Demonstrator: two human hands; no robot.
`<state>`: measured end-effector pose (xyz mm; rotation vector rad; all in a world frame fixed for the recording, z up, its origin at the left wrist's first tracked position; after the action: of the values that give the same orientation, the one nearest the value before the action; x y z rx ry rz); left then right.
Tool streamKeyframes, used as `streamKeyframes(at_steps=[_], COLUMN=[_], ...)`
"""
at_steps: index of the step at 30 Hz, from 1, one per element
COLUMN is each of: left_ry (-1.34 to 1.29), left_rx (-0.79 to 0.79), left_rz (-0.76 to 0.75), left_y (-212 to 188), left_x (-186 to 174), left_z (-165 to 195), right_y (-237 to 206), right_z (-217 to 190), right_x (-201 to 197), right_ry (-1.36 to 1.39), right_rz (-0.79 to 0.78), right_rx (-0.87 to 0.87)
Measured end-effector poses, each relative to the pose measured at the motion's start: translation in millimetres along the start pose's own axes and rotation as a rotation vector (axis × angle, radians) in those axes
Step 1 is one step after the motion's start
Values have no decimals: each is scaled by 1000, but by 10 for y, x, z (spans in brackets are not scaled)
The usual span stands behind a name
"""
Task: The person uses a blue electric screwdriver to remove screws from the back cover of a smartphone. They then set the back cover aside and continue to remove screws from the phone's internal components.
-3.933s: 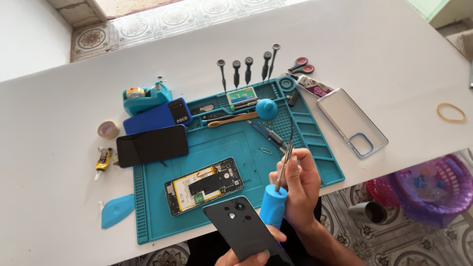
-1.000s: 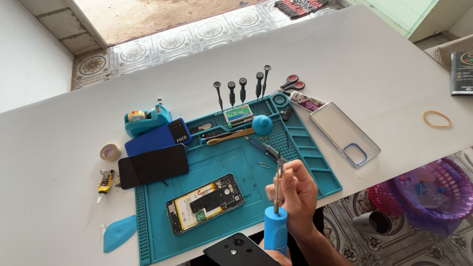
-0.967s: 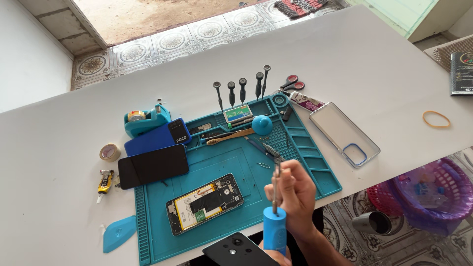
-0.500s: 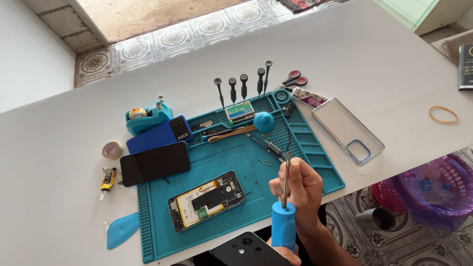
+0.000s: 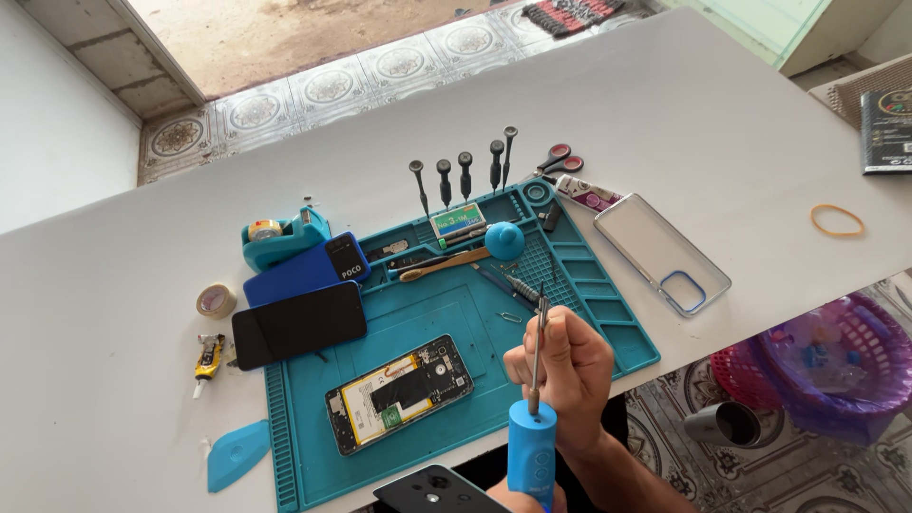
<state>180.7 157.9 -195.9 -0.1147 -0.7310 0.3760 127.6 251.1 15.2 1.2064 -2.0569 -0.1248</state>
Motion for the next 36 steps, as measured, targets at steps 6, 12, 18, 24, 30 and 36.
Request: streamKeyframes(at_steps=[6, 12, 18, 24, 30, 36], left_ry=[37, -135, -317, -258, -169, -112], left_rx=[23, 476, 411, 143, 625, 207], left_rz=[3, -356, -334, -406, -431, -154], left_y=[54, -102, 3, 85, -181, -182], left_x=[41, 386, 478, 441, 435, 104], left_z=[65, 584, 612, 427, 637, 163], right_y=[21, 50, 77, 160, 142, 133], right_z=[18, -12, -79, -72, -67, -18], right_x=[32, 29, -8, 33, 83, 159], right_ry=[47, 10, 35, 92, 112, 89], right_rz=[-7, 14, 21, 6, 8, -46], right_rx=[33, 31, 23, 15, 56, 52])
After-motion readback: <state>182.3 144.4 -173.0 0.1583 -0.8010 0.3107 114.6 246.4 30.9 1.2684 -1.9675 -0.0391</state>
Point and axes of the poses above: each hand's wrist, its own y-axis towards the middle knuckle, its own x-axis out of the palm, z = x × y, the point moved 8 cm from there along y, towards the middle knuckle
